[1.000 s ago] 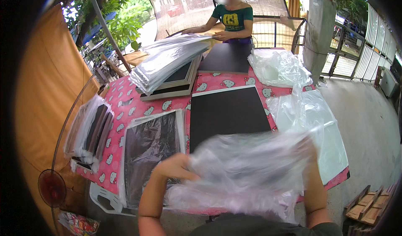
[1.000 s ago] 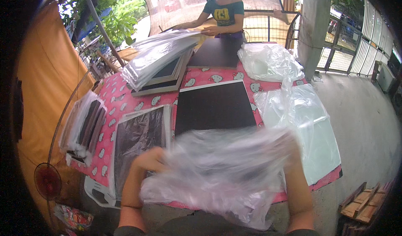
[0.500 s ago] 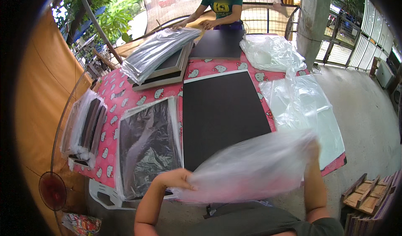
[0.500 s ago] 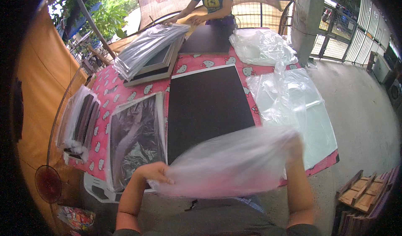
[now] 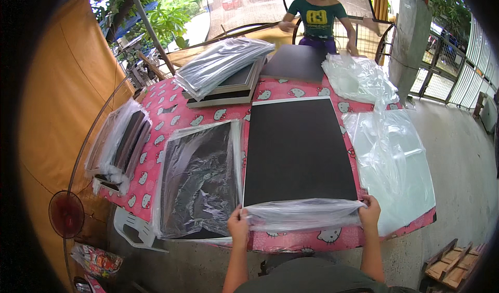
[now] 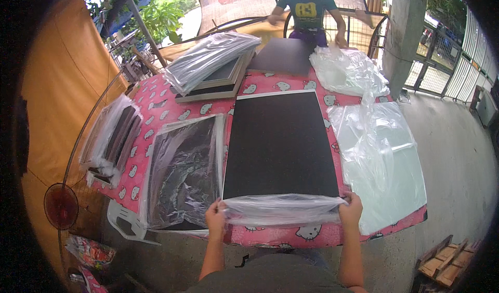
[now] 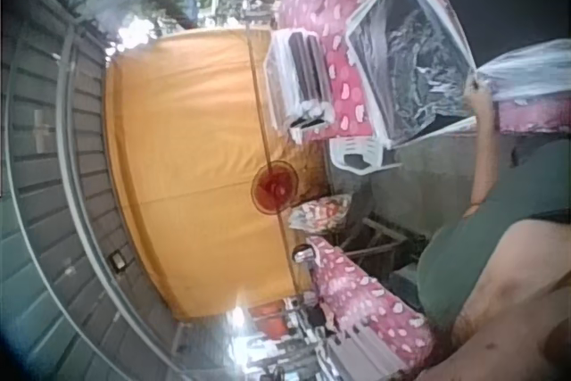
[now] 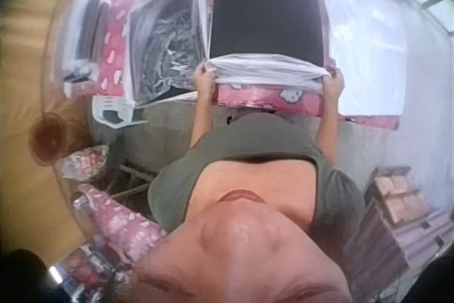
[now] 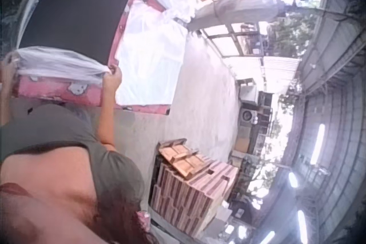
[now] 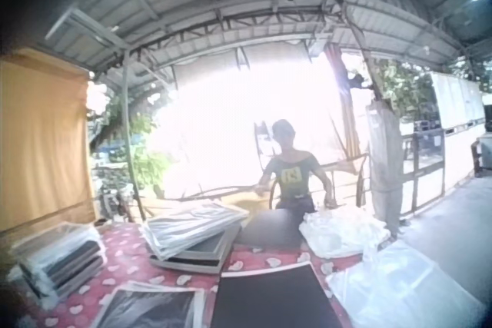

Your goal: The person picks up white paper boards, inserts them into plastic bags, and places the bagged boards into stacks on a table.

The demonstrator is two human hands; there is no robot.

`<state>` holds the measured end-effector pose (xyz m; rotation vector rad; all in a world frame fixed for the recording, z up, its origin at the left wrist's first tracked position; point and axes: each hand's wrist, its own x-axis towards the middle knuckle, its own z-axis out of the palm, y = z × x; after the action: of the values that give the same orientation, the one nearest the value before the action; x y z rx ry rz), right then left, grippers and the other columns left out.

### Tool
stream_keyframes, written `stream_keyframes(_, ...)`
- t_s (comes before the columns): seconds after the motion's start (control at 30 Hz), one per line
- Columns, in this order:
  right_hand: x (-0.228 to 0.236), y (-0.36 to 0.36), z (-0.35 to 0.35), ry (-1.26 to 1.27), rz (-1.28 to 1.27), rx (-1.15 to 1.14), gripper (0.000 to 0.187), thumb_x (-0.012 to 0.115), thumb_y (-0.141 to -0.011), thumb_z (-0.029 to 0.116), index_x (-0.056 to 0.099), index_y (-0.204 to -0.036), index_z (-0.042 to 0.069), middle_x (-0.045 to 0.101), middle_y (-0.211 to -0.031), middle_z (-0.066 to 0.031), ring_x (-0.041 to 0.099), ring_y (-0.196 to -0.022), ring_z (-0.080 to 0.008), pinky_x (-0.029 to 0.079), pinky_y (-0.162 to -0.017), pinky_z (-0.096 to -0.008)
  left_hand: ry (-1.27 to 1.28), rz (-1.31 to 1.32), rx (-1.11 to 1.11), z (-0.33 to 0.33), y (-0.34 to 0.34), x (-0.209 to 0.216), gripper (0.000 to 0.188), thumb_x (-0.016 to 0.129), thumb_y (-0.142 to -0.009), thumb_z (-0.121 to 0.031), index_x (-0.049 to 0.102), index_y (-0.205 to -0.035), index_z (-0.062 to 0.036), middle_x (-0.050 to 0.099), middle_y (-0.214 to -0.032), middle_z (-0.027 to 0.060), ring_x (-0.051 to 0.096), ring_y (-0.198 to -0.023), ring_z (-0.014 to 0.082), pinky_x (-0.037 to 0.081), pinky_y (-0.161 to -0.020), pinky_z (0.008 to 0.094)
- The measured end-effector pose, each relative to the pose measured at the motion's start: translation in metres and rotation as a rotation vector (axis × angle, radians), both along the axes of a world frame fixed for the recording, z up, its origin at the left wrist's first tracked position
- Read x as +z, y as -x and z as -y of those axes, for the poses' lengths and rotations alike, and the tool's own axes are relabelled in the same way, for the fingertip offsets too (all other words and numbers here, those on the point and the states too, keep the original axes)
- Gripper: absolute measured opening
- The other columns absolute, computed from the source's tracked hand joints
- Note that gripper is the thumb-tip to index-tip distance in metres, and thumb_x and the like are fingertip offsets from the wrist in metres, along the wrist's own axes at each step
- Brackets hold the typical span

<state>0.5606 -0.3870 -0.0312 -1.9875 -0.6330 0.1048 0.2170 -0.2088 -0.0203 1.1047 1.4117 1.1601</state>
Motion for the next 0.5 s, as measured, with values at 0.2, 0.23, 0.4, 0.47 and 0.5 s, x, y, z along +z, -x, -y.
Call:
stream_keyframes(0.2,0.051,0.035,-0.019,0.503,0.305,0.111,0.028,0.053,-0.066,0.008,0.06,-0.092,0.001,0.057,-0.079,-0.0157,0.055,-0.081,-0.0342,0.044,-0.073,-0.0409,-0.29,-0.629,-0.169,0.005,0.001,0.01,0.024,0.06,-0.077,-0.021,0.06,-0.08,0.003,0.062,-0.088,0.0207,0.061,-0.071,0.0212,0.044,-0.063,0.0295)
stream_keyframes(0.23,0.057,0.038,-0.018,0.459,0.347,0.135,0.027,0.053,-0.066,0.008,0.06,-0.091,0.0,0.058,-0.08,-0.0145,0.057,-0.08,-0.0318,0.045,-0.071,-0.0401,-0.242,-0.614,-0.149,0.01,0.002,0.019,0.023,0.06,-0.078,-0.019,0.059,-0.08,0.0035,0.062,-0.086,0.0187,0.06,-0.068,0.0189,0.044,-0.062,0.0285)
stream_keyframes(0.4,0.062,0.012,0.047,0.187,-0.606,0.502,0.039,0.057,-0.064,-0.001,0.05,-0.102,-0.002,0.061,-0.087,-0.0156,0.06,-0.074,-0.0225,0.048,-0.062,-0.0322,0.099,-0.173,-0.225,0.028,0.06,0.061,0.012,0.059,-0.08,-0.01,0.059,-0.084,0.0013,0.06,-0.073,0.0036,0.054,-0.063,0.0097,0.044,-0.057,0.0234)
stream_keyframes(0.47,0.031,0.019,0.068,-0.234,-1.179,0.393,0.052,0.058,-0.062,-0.007,0.044,-0.112,0.0,0.061,-0.087,-0.0147,0.061,-0.072,-0.0185,0.048,-0.06,-0.0274,0.234,0.104,-0.344,0.035,0.098,0.014,0.012,0.059,-0.08,-0.009,0.059,-0.089,-0.0017,0.058,-0.074,-0.0002,0.055,-0.065,0.0109,0.045,-0.059,0.0238)
stream_keyframes(0.5,0.021,0.014,0.07,-0.374,-1.272,0.409,0.067,0.058,-0.061,-0.013,0.033,-0.122,0.003,0.061,-0.087,-0.0147,0.061,-0.074,-0.0186,0.048,-0.061,-0.0253,0.226,0.266,-0.357,0.034,0.1,0.001,0.015,0.06,-0.08,-0.009,0.057,-0.093,-0.0023,0.058,-0.076,0.0003,0.055,-0.068,0.0116,0.046,-0.06,0.0246)
